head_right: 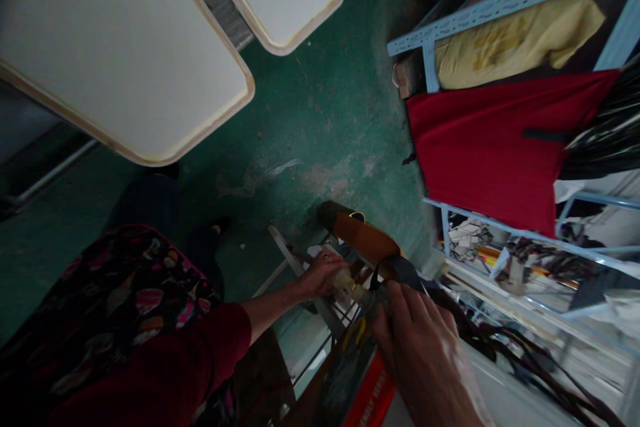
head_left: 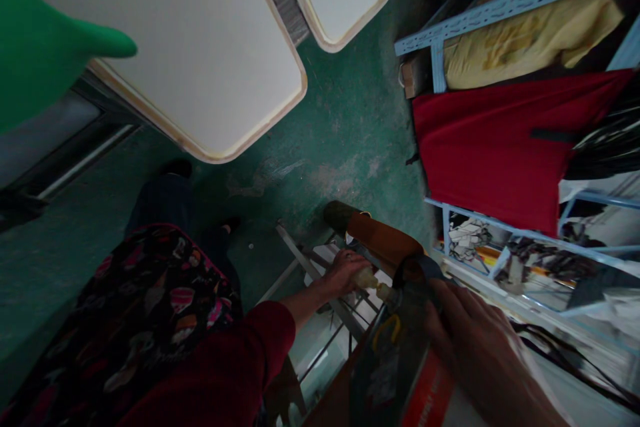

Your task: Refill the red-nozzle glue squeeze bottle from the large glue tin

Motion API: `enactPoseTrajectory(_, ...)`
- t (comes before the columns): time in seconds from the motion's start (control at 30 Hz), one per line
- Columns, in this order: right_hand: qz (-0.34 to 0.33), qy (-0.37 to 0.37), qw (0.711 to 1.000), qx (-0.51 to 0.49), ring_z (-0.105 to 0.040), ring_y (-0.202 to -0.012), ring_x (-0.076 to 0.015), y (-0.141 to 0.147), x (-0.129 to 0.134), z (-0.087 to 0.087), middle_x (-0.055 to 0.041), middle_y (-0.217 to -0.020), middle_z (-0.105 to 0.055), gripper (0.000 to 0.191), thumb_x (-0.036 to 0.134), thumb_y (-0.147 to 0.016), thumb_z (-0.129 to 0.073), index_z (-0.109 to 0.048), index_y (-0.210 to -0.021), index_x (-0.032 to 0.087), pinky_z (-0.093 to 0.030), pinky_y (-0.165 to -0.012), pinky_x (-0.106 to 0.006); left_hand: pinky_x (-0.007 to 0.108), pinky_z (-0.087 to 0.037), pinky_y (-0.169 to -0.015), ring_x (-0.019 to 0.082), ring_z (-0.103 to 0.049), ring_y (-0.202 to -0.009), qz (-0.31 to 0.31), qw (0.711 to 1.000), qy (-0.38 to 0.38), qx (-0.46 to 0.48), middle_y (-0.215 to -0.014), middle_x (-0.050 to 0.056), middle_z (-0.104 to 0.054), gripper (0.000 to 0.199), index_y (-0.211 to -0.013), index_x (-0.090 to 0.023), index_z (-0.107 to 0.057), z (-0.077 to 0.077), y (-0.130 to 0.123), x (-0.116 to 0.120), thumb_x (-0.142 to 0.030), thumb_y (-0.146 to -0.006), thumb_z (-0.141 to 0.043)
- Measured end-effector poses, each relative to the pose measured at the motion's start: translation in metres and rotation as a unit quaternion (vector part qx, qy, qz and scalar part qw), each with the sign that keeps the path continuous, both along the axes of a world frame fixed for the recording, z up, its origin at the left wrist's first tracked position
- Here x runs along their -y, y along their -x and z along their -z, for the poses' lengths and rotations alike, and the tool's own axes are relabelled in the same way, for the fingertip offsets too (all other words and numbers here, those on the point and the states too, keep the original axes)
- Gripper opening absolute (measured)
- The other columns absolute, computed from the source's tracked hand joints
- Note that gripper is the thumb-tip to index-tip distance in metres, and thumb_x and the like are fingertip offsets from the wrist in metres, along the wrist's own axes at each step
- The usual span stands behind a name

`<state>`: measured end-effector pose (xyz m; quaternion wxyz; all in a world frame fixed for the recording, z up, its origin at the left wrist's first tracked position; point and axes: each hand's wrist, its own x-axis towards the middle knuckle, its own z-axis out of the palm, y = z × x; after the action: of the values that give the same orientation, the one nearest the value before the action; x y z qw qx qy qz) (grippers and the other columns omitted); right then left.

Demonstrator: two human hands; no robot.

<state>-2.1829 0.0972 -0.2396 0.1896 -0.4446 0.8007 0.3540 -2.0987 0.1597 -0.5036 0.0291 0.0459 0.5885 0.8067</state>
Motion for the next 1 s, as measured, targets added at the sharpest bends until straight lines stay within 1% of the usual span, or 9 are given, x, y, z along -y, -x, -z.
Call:
enactPoseTrajectory(0.07, -0.012, 0.001, 1.000, 0.002, -0.060, -0.078, -0.0229, 0.002, -0.003, 0.001, -0.0099, -0.090, -0.062, 0.030, 0.030, -0.094, -0.026, -0.049, -0.103, 0.014, -0.047, -0.062, -0.035, 0.041, -0.033, -0.096, 0.026, -0.049, -0.108, 0.002, 1.000, 0.005, 0.000, -0.114, 0.007, -0.059, 0.051, -0.113, -0.017, -0.057, 0.000, 0.000, 0.000, -0.034, -0.066, -0.065)
enactPoseTrajectory(0.17, -0.063, 0.006, 0.998, 0.012, -0.060, -0.074, -0.0207, 0.006, -0.009, 0.002, -0.0089, -0.087, -0.062, 0.029, 0.030, -0.092, -0.029, -0.049, -0.104, 0.013, -0.047, -0.060, -0.032, 0.040, -0.034, -0.095, 0.025, -0.050, -0.106, 0.001, 1.000, 0.000, 0.001, -0.112, 0.006, -0.061, 0.048, -0.112, -0.018, -0.058, -0.002, 0.000, 0.003, -0.030, -0.066, -0.065)
enactPoseTrajectory(0.23, -0.083, 0.011, 0.996, 0.016, -0.061, -0.074, -0.0198, 0.009, -0.014, 0.002, -0.0089, -0.087, -0.062, 0.029, 0.031, -0.091, -0.032, -0.050, -0.104, 0.012, -0.047, -0.060, -0.030, 0.039, -0.033, -0.095, 0.025, -0.050, -0.107, 0.004, 1.000, -0.004, 0.004, -0.113, 0.006, -0.061, 0.050, -0.114, -0.018, -0.057, -0.003, 0.000, 0.005, -0.028, -0.066, -0.065)
enactPoseTrajectory(0.4, -0.063, 0.004, 0.998, 0.020, -0.061, -0.076, -0.0191, 0.010, -0.018, 0.003, -0.0080, -0.088, -0.063, 0.027, 0.030, -0.090, -0.036, -0.050, -0.105, 0.013, -0.047, -0.061, -0.030, 0.040, -0.032, -0.097, 0.026, -0.047, -0.110, 0.013, 1.000, -0.004, 0.022, -0.116, 0.006, -0.060, 0.052, -0.115, -0.018, -0.057, -0.005, 0.000, 0.006, -0.030, -0.065, -0.066)
enactPoseTrajectory(0.5, -0.070, 0.003, 0.997, 0.013, -0.061, -0.076, -0.0201, 0.009, -0.016, 0.003, -0.0091, -0.090, -0.063, 0.027, 0.030, -0.089, -0.036, -0.050, -0.105, 0.013, -0.047, -0.059, -0.030, 0.041, -0.032, -0.097, 0.027, -0.047, -0.110, 0.007, 1.000, -0.015, 0.026, -0.115, 0.006, -0.060, 0.051, -0.114, -0.019, -0.059, -0.005, 0.000, 0.005, -0.030, -0.065, -0.066)
enactPoseTrajectory(0.6, -0.063, 0.003, 0.998, 0.014, -0.061, -0.075, -0.0201, 0.009, -0.015, 0.003, -0.0083, -0.089, -0.063, 0.027, 0.030, -0.089, -0.036, -0.049, -0.106, 0.013, -0.048, -0.059, -0.031, 0.041, -0.032, -0.097, 0.027, -0.047, -0.109, 0.001, 0.999, -0.016, 0.030, -0.115, 0.007, -0.060, 0.050, -0.113, -0.019, -0.059, -0.003, -0.001, 0.003, -0.031, -0.065, -0.066)
enactPoseTrajectory(0.73, -0.043, 0.005, 0.999, 0.022, -0.061, -0.078, -0.0198, 0.009, -0.017, 0.003, -0.0084, -0.090, -0.063, 0.027, 0.029, -0.089, -0.037, -0.049, -0.107, 0.013, -0.048, -0.062, -0.031, 0.042, -0.031, -0.097, 0.027, -0.046, -0.110, 0.001, 1.000, -0.004, 0.027, -0.117, 0.006, -0.059, 0.052, -0.115, -0.019, -0.058, -0.001, -0.002, 0.000, -0.027, -0.065, -0.063)
enactPoseTrajectory(0.87, -0.044, -0.002, 0.999, 0.024, -0.061, -0.077, -0.0202, 0.009, -0.017, 0.002, -0.0086, -0.091, -0.063, 0.027, 0.030, -0.089, -0.037, -0.048, -0.107, 0.014, -0.048, -0.061, -0.031, 0.041, -0.031, -0.097, 0.026, -0.047, -0.111, 0.011, 1.000, 0.001, 0.027, -0.116, 0.006, -0.060, 0.050, -0.115, -0.019, -0.057, -0.001, 0.000, 0.001, -0.031, -0.066, -0.062)
enactPoseTrajectory(1.0, -0.032, -0.006, 0.999, 0.030, -0.060, -0.075, -0.0197, 0.009, -0.015, 0.001, -0.0065, -0.089, -0.062, 0.025, 0.029, -0.089, -0.037, -0.048, -0.106, 0.016, -0.047, -0.059, -0.030, 0.041, -0.031, -0.096, 0.027, -0.046, -0.110, 0.003, 1.000, 0.000, 0.025, -0.114, 0.007, -0.060, 0.050, -0.114, -0.018, -0.058, -0.002, 0.000, 0.004, -0.033, -0.066, -0.063)
